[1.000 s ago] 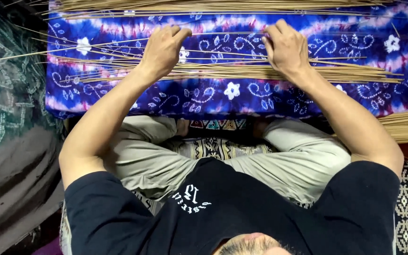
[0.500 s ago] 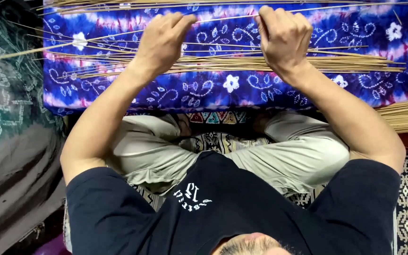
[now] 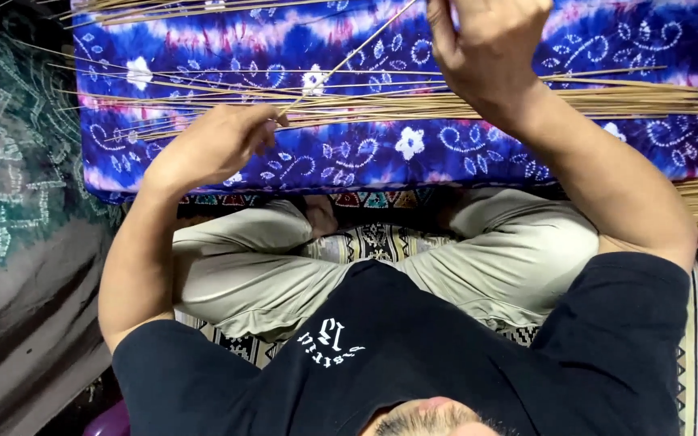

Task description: A person is sitting on the floor, meticulously sorting and aligning a large quantity of thin wooden sticks on a patterned cloth.

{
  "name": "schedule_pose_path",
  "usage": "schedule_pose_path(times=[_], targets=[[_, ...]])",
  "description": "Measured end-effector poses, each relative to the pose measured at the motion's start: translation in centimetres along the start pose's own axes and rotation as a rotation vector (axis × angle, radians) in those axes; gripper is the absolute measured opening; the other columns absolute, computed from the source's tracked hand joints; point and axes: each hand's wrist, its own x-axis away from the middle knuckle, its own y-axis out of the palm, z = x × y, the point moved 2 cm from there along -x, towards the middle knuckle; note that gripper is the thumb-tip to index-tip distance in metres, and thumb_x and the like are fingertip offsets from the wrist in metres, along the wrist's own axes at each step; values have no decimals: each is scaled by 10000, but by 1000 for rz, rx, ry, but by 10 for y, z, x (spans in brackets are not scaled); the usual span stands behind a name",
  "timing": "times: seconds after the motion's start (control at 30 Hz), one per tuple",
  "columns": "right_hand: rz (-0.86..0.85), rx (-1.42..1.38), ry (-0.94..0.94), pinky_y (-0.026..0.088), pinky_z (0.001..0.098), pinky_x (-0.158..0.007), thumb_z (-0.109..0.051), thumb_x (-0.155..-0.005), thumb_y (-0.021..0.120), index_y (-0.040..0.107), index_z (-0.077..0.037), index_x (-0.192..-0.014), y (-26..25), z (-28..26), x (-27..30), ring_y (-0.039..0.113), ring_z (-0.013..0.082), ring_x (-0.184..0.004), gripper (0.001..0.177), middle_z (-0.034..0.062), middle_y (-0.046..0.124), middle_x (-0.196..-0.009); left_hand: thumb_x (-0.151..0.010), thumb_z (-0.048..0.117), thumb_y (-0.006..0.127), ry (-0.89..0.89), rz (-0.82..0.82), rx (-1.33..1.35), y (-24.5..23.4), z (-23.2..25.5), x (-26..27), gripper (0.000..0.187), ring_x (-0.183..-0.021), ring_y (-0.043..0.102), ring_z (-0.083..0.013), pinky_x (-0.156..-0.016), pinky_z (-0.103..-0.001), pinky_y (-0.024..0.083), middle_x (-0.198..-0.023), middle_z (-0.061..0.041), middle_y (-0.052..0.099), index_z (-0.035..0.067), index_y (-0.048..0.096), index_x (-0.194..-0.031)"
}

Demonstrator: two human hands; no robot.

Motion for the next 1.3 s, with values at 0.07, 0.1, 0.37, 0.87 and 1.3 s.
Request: schedule_pose_path(times=[0.07, 0.1, 0.37, 0.87, 1.3], targets=[[16, -109, 5, 340, 347, -588, 4, -1006, 744, 754, -41, -1105, -11, -1, -10, 376, 181, -557, 110, 34, 574, -756, -1062, 79, 505, 11, 34, 49, -1, 12, -5, 186, -650, 716, -264, -545, -392, 545, -879, -123, 759, -32, 652, -1091], [29, -216, 15, 325, 380, -577, 114, -950, 734, 735, 16, -1149, -16, -2, -15, 360, 199, -583, 222, 71, 566, -793, -1070, 98, 510, 26, 63, 98, -2, 18, -8, 211, -631, 711, -235, -526, -362, 534, -862, -115, 756, -40, 667, -1104], [41, -478, -62, 531, 354, -596, -241, -1130, 596, 593, 7, -1333, -23, -40, -7, 644, 261, -852, 321, 162, 627, -1119, -1042, 8, 594, 273, 283, 167, 8, 84, -36, 137, -622, 676, -159, -522, -288, 508, -839, -66, 744, -10, 651, -1165], [-34, -694, 65, 459, 337, -648, -3, -1055, 706, 547, -34, -1360, -13, -30, 41, 524, 219, -816, 345, 101, 570, -1046, -1032, 58, 551, 299, 72, 437, 47, 97, -80, 141, -692, 707, -175, -601, -293, 570, -853, -81, 746, 3, 681, -1025], [102, -730, 126, 570, 444, -648, 37, -989, 616, 672, 30, -1227, 4, -42, 69, 663, 325, -734, 245, 167, 676, -998, -987, -22, 658, 438, 363, 290, 55, 88, -82, 144, -829, 732, -391, -757, -433, 581, -901, -177, 731, -9, 726, -1113]])
